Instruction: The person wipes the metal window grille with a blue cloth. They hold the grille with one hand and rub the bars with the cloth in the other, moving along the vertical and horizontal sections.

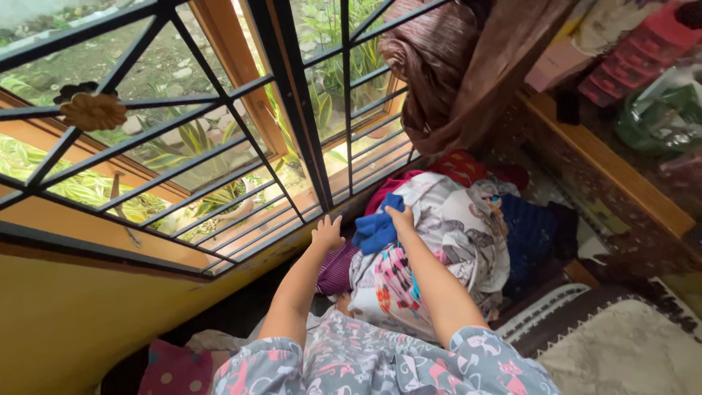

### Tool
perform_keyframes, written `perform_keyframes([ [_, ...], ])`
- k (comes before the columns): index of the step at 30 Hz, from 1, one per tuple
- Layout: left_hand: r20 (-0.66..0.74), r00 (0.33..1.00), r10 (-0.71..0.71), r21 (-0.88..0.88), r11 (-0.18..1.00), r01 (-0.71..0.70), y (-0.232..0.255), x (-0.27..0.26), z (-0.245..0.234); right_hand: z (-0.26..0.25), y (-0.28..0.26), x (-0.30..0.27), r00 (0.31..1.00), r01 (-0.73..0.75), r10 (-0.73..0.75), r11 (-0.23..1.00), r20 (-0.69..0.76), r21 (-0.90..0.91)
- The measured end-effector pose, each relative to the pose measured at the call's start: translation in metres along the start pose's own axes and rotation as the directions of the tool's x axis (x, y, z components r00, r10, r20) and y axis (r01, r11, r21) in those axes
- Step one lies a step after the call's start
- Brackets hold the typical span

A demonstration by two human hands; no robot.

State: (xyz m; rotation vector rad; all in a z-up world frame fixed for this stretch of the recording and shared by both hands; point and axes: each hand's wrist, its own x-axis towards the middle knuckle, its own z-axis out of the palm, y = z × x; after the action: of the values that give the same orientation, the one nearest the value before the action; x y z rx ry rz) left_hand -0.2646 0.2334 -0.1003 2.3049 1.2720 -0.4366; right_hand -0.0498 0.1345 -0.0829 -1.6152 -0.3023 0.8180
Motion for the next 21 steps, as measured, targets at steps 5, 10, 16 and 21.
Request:
perform_keyframes([
  [5, 0.008, 0.999, 0.035, -0.001, 0.999, -0.035, 0.003, 0.022, -0.017, 0.04, -0.044, 0.06, 0.977, 0.103, -0.13, 0.981, -0.166, -0.165],
  [10, -0.016, 0.994, 0.109, -0.046, 0.993, -0.109, 0.008, 0.044, -0.035, 0.088, -0.09, 0.111, 0.746, 0.596, -0.656, 0.734, -0.113, -0.324],
  [16, -0.295, 0.933, 0.208, -0.159, 0.952, -0.262, 0.017, 0.08, -0.083, 0.134, -0.099, 0.122, 0.508, 0.763, -0.808, 0.261, 0.3, -0.591],
  [21, -0.498, 0.826, 0.263, -0.343, 0.816, -0.466, 0.036, 0.108, -0.13, 0.105, -0.134, 0.17, 0.583, 0.678, -0.636, 0.038, 0.505, -0.734],
])
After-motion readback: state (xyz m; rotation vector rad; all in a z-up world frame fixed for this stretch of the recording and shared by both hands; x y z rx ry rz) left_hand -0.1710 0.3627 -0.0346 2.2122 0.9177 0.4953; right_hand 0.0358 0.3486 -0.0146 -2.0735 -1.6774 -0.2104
